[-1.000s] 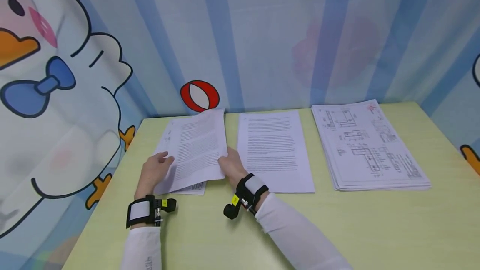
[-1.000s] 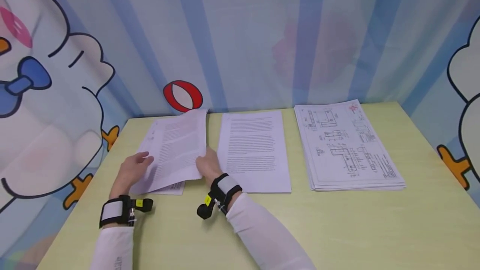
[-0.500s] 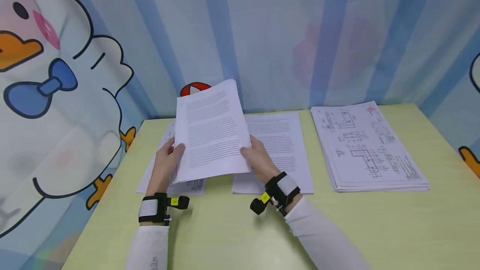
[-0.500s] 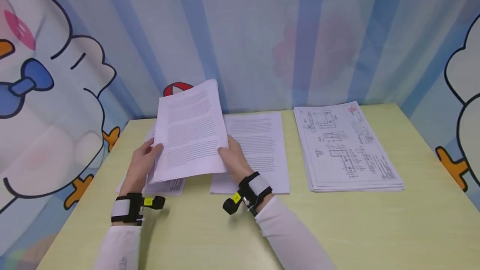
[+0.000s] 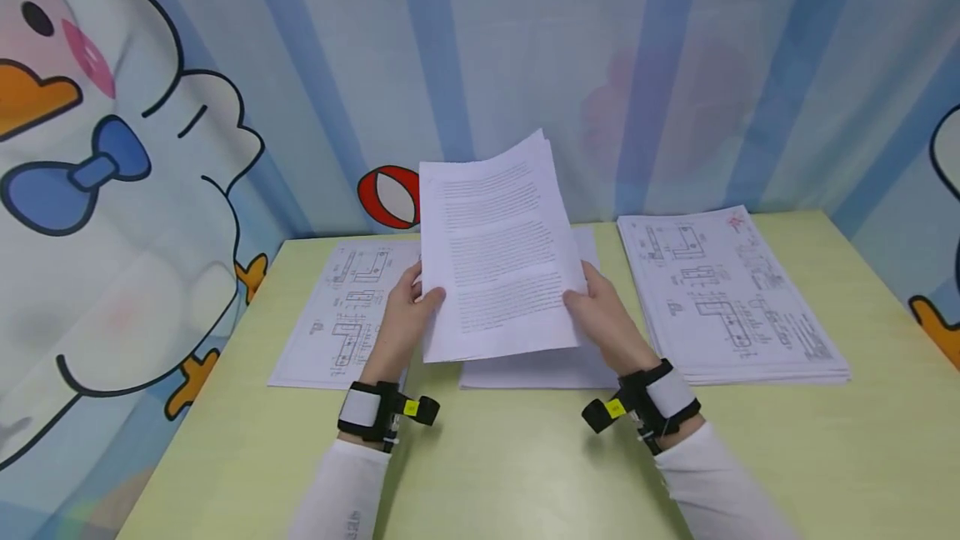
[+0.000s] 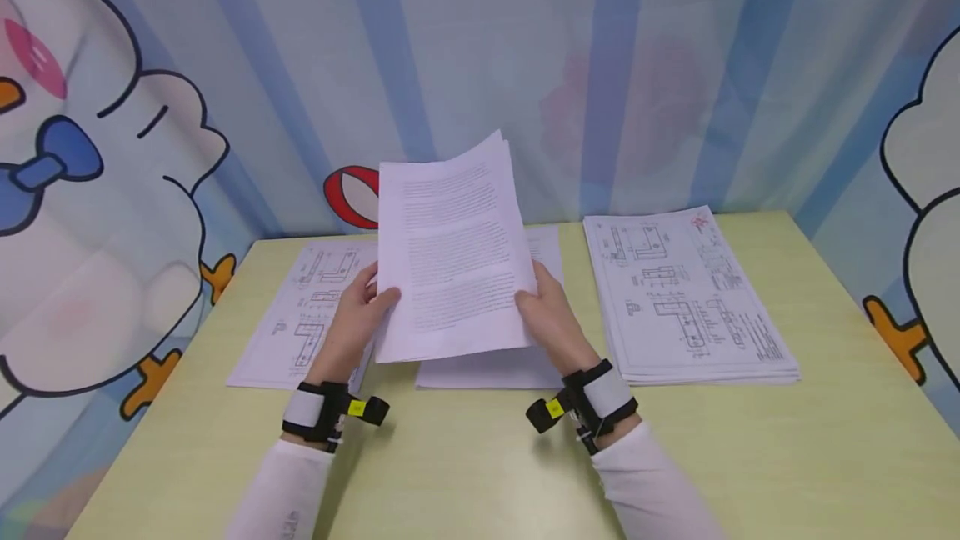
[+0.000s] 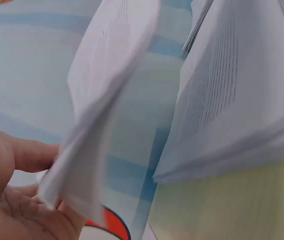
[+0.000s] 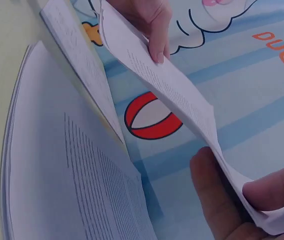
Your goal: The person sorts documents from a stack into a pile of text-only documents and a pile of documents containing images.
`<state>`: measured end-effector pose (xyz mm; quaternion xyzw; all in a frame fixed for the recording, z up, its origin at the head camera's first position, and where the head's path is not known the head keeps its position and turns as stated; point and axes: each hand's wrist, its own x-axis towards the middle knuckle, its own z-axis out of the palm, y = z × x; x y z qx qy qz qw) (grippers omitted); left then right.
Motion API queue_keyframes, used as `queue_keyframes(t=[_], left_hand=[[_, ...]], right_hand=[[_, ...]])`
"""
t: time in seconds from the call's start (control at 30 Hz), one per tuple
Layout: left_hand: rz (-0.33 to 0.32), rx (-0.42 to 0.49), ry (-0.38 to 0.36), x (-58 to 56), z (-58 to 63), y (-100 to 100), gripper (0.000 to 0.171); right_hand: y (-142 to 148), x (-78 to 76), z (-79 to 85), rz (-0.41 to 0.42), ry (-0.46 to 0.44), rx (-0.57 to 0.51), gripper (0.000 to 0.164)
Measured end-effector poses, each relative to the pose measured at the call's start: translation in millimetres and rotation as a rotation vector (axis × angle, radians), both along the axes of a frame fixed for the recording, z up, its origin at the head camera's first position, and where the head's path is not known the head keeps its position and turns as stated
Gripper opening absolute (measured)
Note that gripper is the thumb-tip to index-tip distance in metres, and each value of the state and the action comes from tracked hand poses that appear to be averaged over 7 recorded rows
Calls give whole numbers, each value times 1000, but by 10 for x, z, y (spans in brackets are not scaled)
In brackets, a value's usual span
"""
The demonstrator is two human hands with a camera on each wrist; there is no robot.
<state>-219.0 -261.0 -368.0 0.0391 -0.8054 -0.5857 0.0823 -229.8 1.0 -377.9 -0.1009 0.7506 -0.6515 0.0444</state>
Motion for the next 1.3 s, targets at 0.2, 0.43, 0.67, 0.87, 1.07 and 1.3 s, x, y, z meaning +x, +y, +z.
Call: queue_keyframes(t=[0.2, 0.43, 0.67, 0.87, 1.07, 1.3], left_hand=[[-115, -25, 15, -49, -60, 235, 63], [-128, -121, -80, -134, -215, 337, 66], [-114, -282, -131, -175, -344, 336, 64], [-66, -405, -136, -124, -326, 331, 37], [-33, -439, -144, -92, -326, 301, 40], [-53, -411, -147, -93, -378, 225, 41]], right_hand=[[297, 52, -73, -8, 15, 139, 69], [405, -15, -198, 3, 22, 226, 76], [411, -68, -305, -27, 23, 416, 72], [436, -58, -335, -43, 52, 564, 65], [430, -51, -371, -49, 86, 703, 46], [445, -58, -404, -46, 69, 761, 42]])
